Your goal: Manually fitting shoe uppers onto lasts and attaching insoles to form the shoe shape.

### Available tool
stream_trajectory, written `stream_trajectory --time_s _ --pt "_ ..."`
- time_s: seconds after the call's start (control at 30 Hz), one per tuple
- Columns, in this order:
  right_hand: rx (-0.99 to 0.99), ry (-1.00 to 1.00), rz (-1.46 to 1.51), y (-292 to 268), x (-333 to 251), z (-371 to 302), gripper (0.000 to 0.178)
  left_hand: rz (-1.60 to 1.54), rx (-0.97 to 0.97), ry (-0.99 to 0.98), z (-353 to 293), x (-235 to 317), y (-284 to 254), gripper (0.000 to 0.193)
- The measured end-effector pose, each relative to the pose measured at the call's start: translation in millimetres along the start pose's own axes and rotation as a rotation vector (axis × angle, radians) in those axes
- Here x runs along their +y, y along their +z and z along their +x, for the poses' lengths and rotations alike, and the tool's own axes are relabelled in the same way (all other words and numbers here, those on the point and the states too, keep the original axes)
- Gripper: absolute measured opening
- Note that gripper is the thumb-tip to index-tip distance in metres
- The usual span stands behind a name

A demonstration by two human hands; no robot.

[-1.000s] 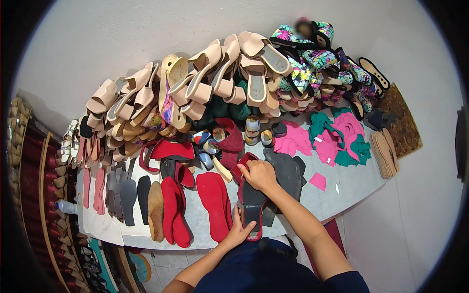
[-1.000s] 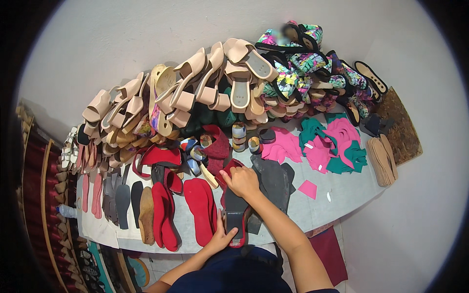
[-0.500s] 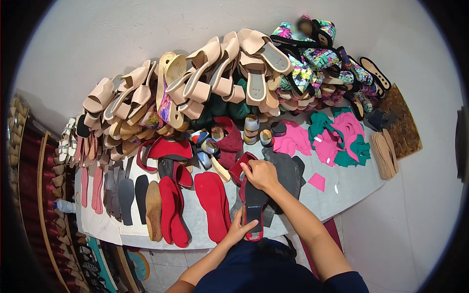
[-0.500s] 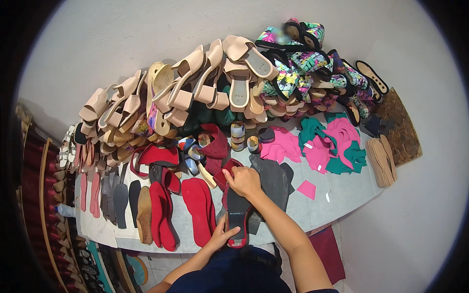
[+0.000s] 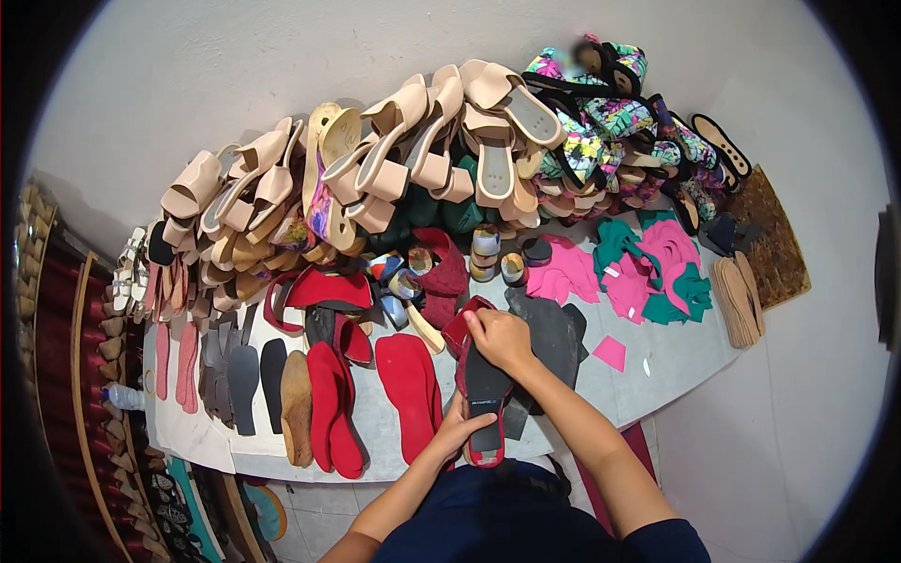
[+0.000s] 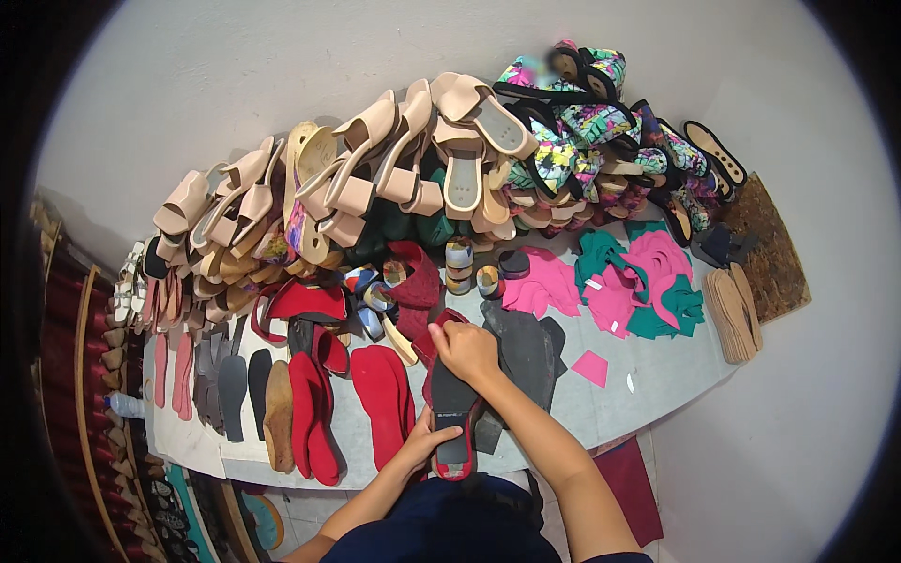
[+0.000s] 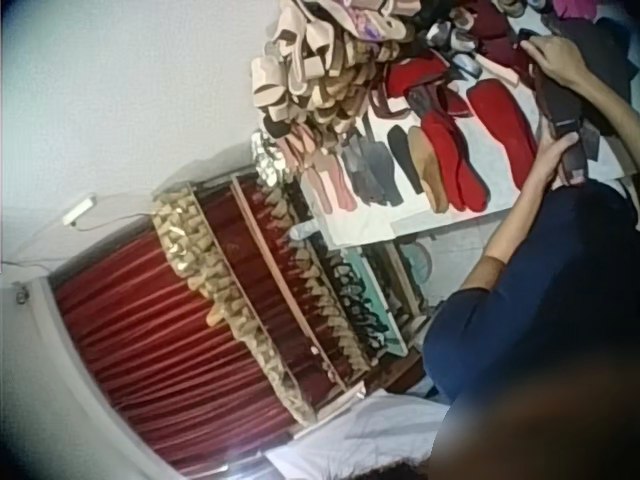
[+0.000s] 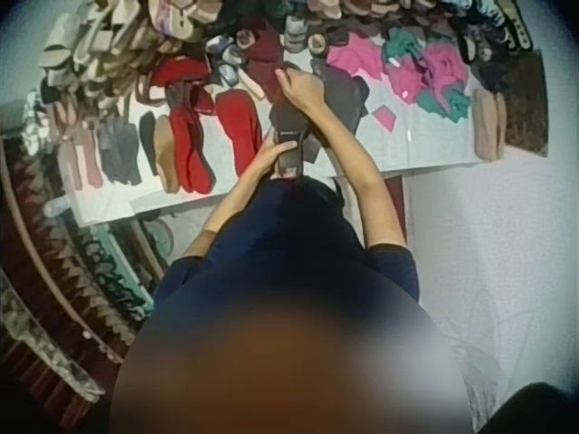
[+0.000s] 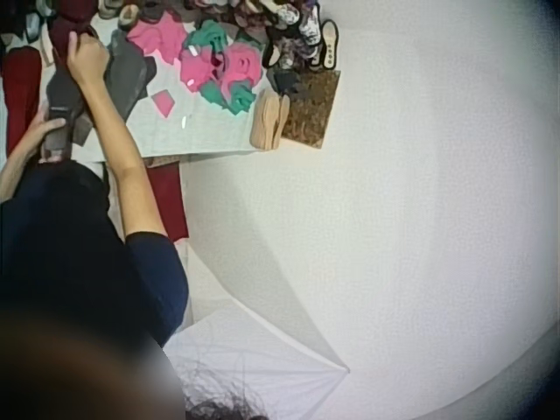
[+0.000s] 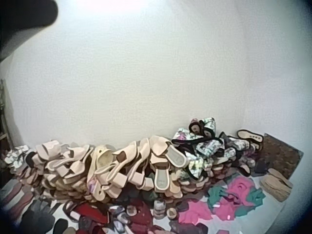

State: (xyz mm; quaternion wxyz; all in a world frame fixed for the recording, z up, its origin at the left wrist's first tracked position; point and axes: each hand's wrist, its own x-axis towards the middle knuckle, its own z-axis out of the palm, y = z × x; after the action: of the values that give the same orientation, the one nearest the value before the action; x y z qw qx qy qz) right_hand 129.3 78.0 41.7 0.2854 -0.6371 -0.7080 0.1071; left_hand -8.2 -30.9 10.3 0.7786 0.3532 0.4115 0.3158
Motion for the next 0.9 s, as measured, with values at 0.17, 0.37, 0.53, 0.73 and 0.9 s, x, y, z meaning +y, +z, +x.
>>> stream_trajectory --time_s 0.17,0.37,0.53,0.73,0.9 --pt "0.646 0.589 0.482 19.3 57.0 28.6 0.026 -0.046 0.031 -0.066 -3.0 7.2 -1.0 0.063" --pt "0.040 0.975 -0.071 24.4 80.2 59.7 0.050 -0.017 0.045 -0.034 -2.4 4.6 -1.4 0.064" --pt "0.025 0.821 0.154 26.4 104.9 56.5 0.053 -0.044 0.017 -0.049 -0.3 5.0 1.6 0.063" --pt "-0.005 0.678 1.626 -10.3 79.6 17.7 0.042 -0.132 0.069 -0.050 1.3 7.8 -0.5 0.066" --pt "-0.297 0.502 2.138 -35.2 82.3 -42.8 0.050 -0.120 0.017 -0.092 12.6 6.1 -4.5 0.064"
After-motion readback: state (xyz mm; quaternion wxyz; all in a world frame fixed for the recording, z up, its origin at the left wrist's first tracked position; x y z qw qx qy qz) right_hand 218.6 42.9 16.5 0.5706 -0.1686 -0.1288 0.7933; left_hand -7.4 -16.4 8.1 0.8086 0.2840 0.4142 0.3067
